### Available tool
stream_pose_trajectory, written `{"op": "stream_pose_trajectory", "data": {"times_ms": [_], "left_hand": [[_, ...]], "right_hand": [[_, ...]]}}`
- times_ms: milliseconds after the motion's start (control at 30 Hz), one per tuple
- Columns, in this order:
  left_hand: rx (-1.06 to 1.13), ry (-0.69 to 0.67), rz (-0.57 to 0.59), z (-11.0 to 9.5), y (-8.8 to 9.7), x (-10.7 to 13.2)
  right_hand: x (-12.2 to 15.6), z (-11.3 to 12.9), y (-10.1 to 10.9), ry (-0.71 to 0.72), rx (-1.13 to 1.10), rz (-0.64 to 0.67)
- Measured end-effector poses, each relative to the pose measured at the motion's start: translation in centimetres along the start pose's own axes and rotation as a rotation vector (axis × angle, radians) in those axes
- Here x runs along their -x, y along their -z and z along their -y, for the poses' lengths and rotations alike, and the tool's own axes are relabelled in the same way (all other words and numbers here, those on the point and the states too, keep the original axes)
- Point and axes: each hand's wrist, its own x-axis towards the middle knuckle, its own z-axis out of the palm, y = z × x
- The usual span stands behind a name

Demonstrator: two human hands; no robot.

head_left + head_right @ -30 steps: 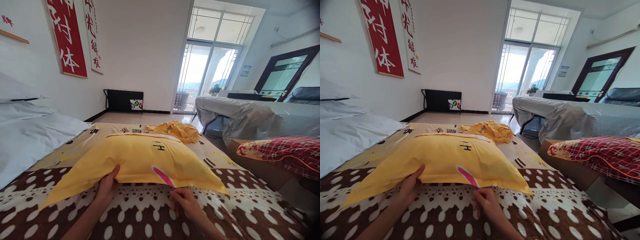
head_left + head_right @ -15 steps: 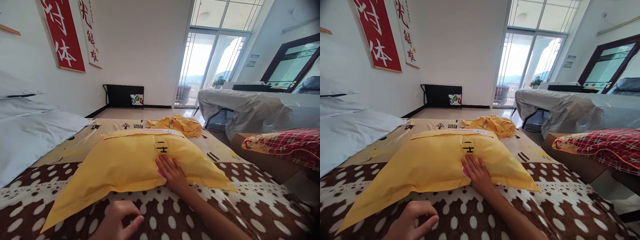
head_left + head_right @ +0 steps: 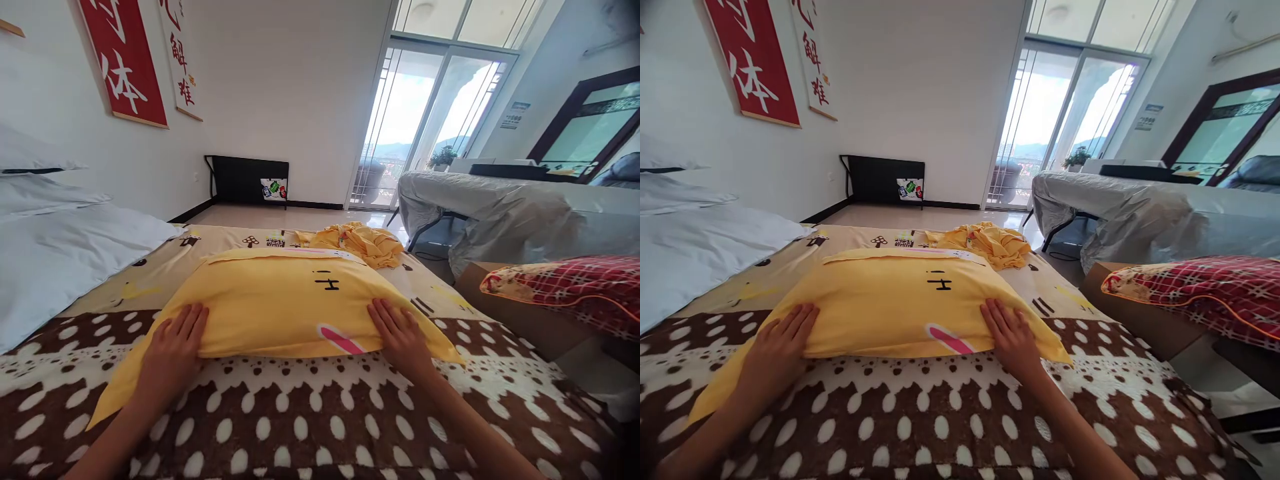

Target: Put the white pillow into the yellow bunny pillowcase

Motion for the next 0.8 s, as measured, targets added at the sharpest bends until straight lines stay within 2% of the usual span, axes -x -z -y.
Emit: {"op": "stream_pose_trajectory", "data": {"times_ms": [100, 200, 333, 433, 533, 667, 733, 800], "left_hand": [[-0.048, -0.186, -0.048, 2.3, -0.4, 2.2], [-0.067, -0.257, -0.072, 3.2, -0.5, 3.9], [-0.075, -0.249, -0.054, 4.0, -0.2, 6.0], [-0.014, -0.227, -0.048, 5.0, 0.4, 7.5], [0.075, -0.16, -0.024, 6.5, 1.3, 8.5], [0.115, -0.04, -0.005, 9.1, 2.7, 8.5], [0.103, -0.061, 0.047, 10.1, 2.9, 8.6], [0.121, -0.109, 0.117, 10.5, 2.8, 9.2]], "right_hand": [[1.5, -1.7, 0.1, 0.039, 0.07, 0.002], [3.0, -3.1, 0.2, 0.096, 0.123, -0.014], [5.4, -5.0, 0.4, 0.109, 0.139, -0.01], [6.7, -6.1, 1.3, 0.121, 0.123, -0.011], [6.7, -6.7, 3.1, 0.115, 0.152, -0.013], [5.6, -7.5, 5.1, 0.042, 0.196, 0.011], [5.6, -7.9, 5.3, 0.01, 0.186, 0.005], [6.6, -8.3, 4.8, 0.048, 0.144, 0.001]]}}
